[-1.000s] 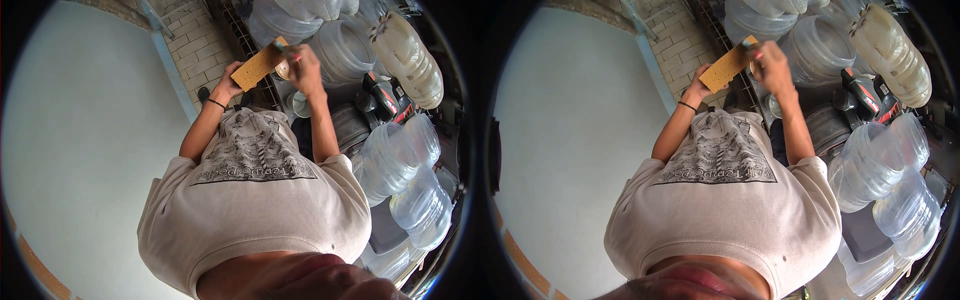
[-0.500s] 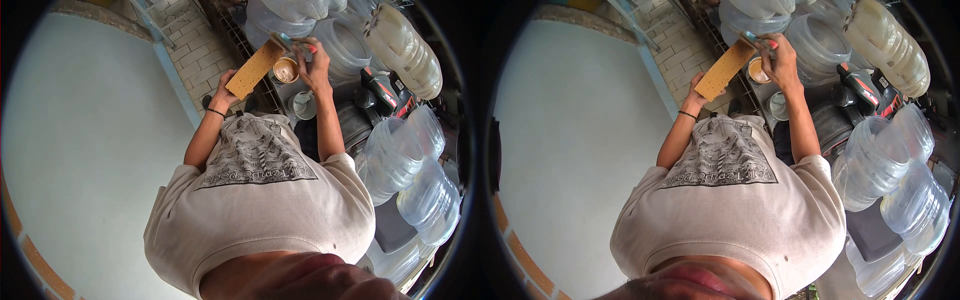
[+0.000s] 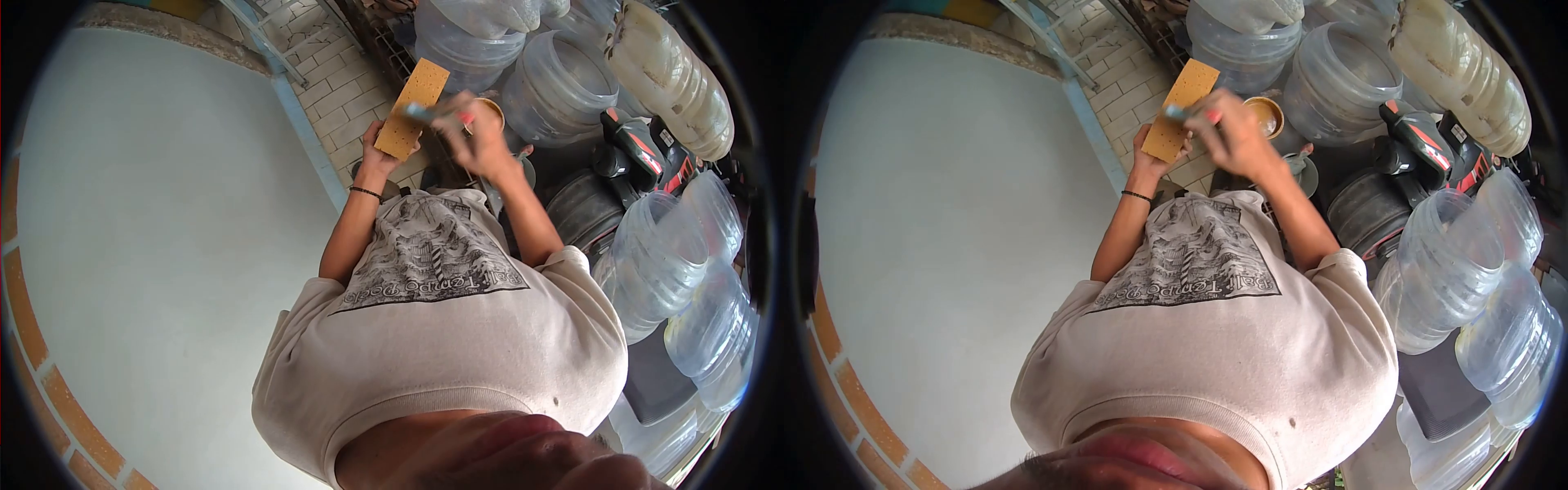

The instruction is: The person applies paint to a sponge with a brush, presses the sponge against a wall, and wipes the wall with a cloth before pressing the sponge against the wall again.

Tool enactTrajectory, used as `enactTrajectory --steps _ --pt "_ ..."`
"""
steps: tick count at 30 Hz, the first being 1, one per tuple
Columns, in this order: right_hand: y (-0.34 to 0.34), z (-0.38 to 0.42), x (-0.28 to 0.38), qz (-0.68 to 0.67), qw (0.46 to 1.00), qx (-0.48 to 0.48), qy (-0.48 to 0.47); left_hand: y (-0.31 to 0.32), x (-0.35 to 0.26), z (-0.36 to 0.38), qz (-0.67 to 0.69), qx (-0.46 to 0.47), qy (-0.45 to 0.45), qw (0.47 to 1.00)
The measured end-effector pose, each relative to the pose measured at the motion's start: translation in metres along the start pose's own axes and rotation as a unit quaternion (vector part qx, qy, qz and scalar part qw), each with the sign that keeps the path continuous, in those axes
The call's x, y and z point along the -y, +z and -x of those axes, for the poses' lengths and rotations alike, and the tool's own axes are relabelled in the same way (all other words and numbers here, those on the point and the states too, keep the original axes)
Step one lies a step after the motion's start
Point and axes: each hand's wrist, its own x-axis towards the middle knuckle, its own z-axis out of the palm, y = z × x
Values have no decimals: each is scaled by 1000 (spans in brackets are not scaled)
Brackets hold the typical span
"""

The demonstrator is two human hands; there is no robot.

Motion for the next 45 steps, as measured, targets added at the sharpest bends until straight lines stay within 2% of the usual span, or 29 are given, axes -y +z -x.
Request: enactTrajectory --steps 2,5,8,11,12,14,15,17,18,19,20,22,23,25,26,28,29,32,33,36,37,40,41,44,45 --pt "-15 -9 -22 63 996 -60 23 5 0 3 -11 -2 13 1000" --pt "-20 -15 -48 145 989 -2 -11 3 4 4 -16 -3 14 1000" --pt "6 -2 -27 120 987 84 -66 15 5 2 -46 -46 40 997" --pt "33 20 8 40 987 146 -47 27 4 4 -92 -136 96 982" --pt "35 19 20 9 987 151 -62 27 4 6 -100 -133 108 980" --pt "32 8 32 -27 992 109 -53 30 3 9 -118 -126 131 976" --pt "29 4 24 -22 994 77 -70 34 4 9 -58 -157 123 978" --pt "15 -9 6 21 996 27 -81 26 2 9 -4 -116 94 989" --pt "9 -11 -6 56 997 6 -52 23 1 8 23 -94 80 992" --pt "6 -15 -21 83 996 -5 -33 20 3 7 -19 -87 97 991" --pt "5 -16 -33 110 994 -16 -13 14 3 5 -15 -49 79 996" --pt "12 -9 -42 128 990 29 -42 11 2 2 -8 27 41 999" --pt "18 -7 -46 138 987 50 -59 9 4 -1 -20 -23 69 997" --pt "39 5 -18 81 992 79 -61 56 18 6 -44 -124 127 983" --pt "45 11 -5 54 991 105 -68 43 11 5 -72 -145 134 978" --pt "47 8 26 4 991 117 -67 15 -8 6 -187 -55 146 970" --pt "43 10 28 -3 989 141 -44 9 -10 6 -188 -60 156 968" --pt "35 0 0 -26 997 34 -64 36 -4 6 -32 -186 135 973" --pt "29 -9 -2 -8 999 3 -44 39 -2 5 25 -162 126 978" --pt "32 -14 -22 48 998 0 -27 2 -12 -6 6 -51 69 996" --pt "37 -12 -20 23 998 36 -48 45 2 -4 -38 -191 131 972" --pt "51 1 10 -1 990 131 -56 15 -11 -9 -94 -29 108 989" --pt "49 4 19 -13 991 126 -36 3 -17 -13 -175 -57 138 973" --pt "40 4 17 -48 997 64 -15 41 -7 -7 -119 -150 158 969" --pt "37 3 13 -59 998 34 -13 45 -8 -10 -75 -156 150 973"
